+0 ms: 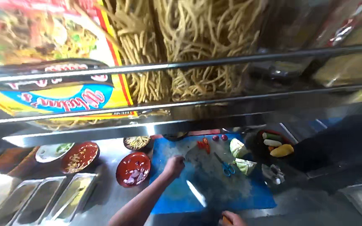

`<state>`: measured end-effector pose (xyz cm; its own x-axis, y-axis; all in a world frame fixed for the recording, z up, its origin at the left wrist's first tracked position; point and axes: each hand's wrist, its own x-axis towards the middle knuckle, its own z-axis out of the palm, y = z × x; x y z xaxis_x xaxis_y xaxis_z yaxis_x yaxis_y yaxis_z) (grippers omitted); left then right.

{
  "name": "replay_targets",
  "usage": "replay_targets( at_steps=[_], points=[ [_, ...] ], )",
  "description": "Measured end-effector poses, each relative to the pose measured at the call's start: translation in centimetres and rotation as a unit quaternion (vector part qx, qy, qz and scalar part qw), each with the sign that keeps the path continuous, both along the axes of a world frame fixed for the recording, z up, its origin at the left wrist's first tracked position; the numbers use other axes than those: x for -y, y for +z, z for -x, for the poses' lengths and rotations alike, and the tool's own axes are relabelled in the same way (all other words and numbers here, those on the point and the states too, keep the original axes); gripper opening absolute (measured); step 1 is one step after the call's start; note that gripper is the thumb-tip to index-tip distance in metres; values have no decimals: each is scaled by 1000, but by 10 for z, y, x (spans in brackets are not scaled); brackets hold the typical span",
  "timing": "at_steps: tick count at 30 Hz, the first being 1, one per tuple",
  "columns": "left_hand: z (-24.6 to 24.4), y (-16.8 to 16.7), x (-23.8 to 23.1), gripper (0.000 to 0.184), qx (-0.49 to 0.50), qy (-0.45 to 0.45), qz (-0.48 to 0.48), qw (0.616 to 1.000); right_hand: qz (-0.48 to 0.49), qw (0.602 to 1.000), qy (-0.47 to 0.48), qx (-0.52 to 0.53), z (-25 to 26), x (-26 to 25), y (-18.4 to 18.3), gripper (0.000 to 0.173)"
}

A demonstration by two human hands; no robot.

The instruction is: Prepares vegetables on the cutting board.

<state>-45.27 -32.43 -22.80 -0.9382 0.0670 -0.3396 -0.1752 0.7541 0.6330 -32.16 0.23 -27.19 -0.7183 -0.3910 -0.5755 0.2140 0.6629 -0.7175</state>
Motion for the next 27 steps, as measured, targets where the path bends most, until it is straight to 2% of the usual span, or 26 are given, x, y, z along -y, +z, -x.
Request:
replay_targets(
  at_steps=[2,6,9,12,14,17,20,23,27],
  points=[
    [-18,8,27,30,9,100,-61,993,8,1000,0,-3,0,0,0,38],
    [-50,-11,65,28,20,229,-154,961,-7,997,81,13,20,31,14,38],
    [-72,-21,62,31,31,280,-191,940,-46,992,116,10,35,64,18,37],
    [-89,-34,41,31,50,304,-212,927,-116,990,73,-43,41,82,27,35],
    [-96,-38,29,28,62,271,-167,946,-154,983,55,-85,45,86,38,34],
    [-106,-33,28,24,24,190,-69,979,-183,972,62,-131,43,95,54,36],
    [-112,-38,37,30,-14,98,-38,994,-230,963,100,-101,37,105,54,39],
    [-110,-50,38,27,-83,-21,-29,996,-288,946,138,-50,36,111,42,39],
    [-97,-50,35,30,-126,-132,-11,983,-300,939,152,-66,43,124,61,37]
  ],
)
